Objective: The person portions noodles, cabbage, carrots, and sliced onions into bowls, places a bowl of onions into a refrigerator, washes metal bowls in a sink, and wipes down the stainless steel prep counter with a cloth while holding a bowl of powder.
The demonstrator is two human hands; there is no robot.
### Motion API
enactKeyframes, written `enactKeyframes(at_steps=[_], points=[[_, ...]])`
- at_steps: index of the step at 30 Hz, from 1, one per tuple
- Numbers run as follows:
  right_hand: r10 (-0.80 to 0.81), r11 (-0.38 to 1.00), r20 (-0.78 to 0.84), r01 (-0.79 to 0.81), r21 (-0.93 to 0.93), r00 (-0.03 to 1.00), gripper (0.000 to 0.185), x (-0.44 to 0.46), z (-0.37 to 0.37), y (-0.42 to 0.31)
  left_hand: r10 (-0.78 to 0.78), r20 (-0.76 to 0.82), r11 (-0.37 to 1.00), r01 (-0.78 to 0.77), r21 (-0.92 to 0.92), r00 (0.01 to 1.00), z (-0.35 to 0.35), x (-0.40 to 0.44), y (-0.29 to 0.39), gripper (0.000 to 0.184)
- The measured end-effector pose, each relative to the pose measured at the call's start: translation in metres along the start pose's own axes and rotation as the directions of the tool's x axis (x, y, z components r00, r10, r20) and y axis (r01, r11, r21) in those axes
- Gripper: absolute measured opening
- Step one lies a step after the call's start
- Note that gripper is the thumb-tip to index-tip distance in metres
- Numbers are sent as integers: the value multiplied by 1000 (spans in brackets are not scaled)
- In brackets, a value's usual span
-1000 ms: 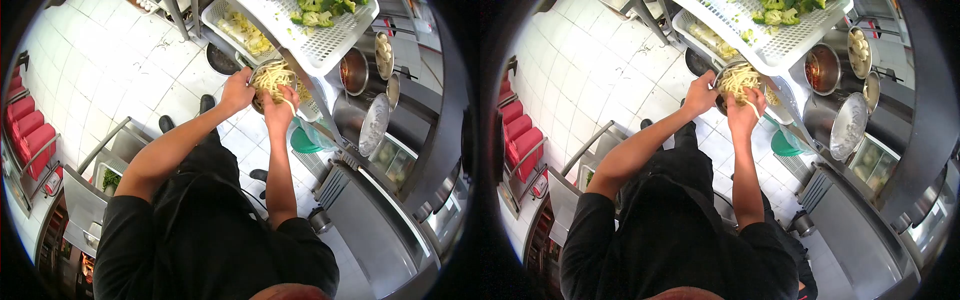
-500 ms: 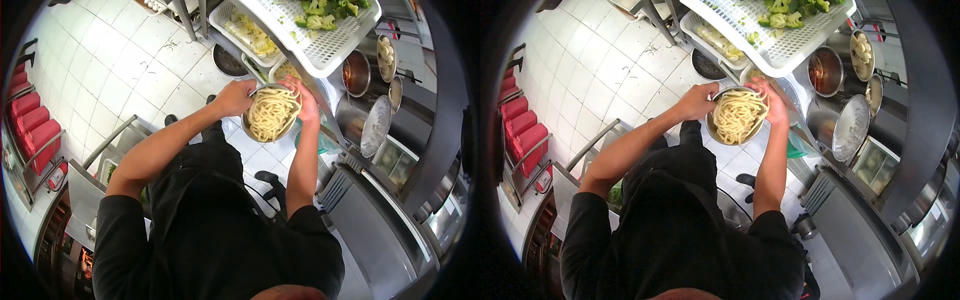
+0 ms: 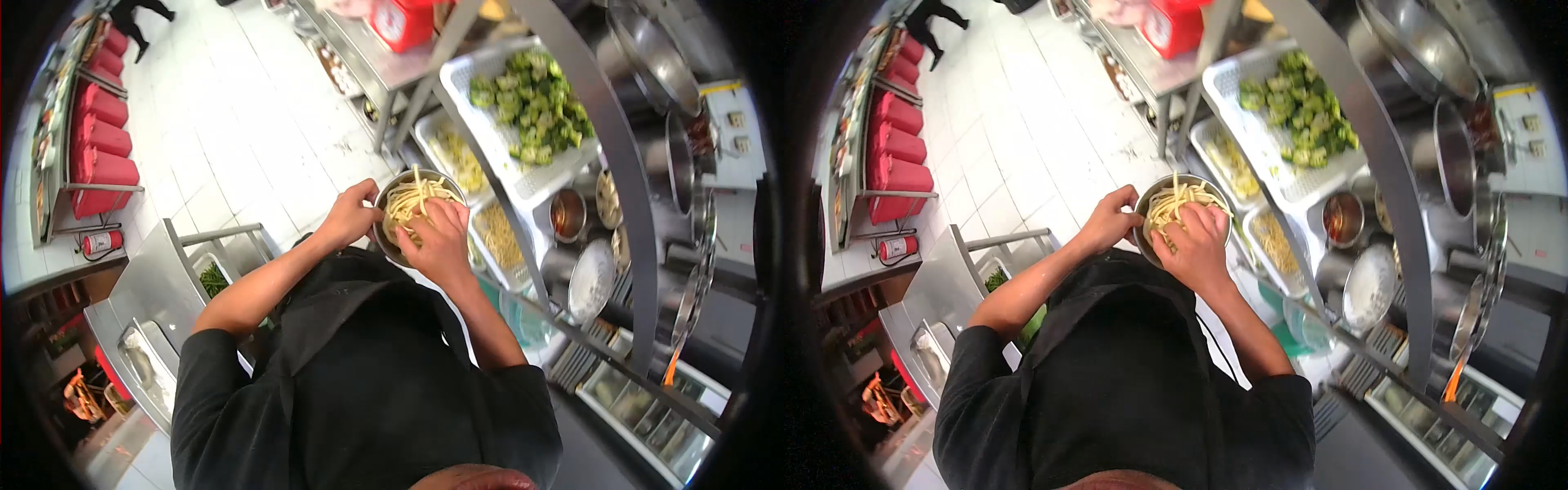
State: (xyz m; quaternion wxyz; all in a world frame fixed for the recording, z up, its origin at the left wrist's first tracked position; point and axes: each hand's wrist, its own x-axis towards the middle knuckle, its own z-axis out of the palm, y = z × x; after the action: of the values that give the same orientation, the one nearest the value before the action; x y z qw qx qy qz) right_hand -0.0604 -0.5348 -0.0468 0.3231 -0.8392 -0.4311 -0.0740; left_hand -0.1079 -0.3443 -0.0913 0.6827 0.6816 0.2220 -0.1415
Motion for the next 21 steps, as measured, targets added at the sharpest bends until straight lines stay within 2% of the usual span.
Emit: enactKeyframes(at_steps=[3,6,7,8,10,12,13,16,18,21], points=[[-147,987,-100,153,51,984,17,57,-14,-24,86,-115,986,-101,-133,990,-38,-12,39,16],[-89,967,-296,153,203,951,24,125,-18,-46,113,-145,968,-142,-209,983,-79,-10,71,17],[-164,969,-348,216,116,923,31,151,-23,-49,113,-116,960,-139,-243,987,-94,-8,85,18],[-68,972,-348,141,189,935,29,172,-22,-50,139,-108,952,-163,-260,984,-110,-7,103,18],[-138,976,-415,195,99,899,26,222,-36,-59,178,-69,935,-191,-298,982,-136,-2,138,18],[-163,986,-397,168,-23,903,23,264,-54,-73,213,-37,942,-215,-259,976,-165,12,180,18],[-110,994,-367,99,-49,924,20,283,-63,-80,232,-13,935,-227,-273,973,-175,17,205,18],[-86,992,-365,45,-121,927,18,340,-68,-69,315,8,917,-302,-259,949,-194,64,261,20],[5,981,-318,-66,-184,948,18,370,-68,-55,359,52,899,-331,-288,932,-200,101,290,21],[95,943,-260,-170,-285,961,20,402,-51,-5,335,-18,912,-329,-243,942,-194,156,315,18]])
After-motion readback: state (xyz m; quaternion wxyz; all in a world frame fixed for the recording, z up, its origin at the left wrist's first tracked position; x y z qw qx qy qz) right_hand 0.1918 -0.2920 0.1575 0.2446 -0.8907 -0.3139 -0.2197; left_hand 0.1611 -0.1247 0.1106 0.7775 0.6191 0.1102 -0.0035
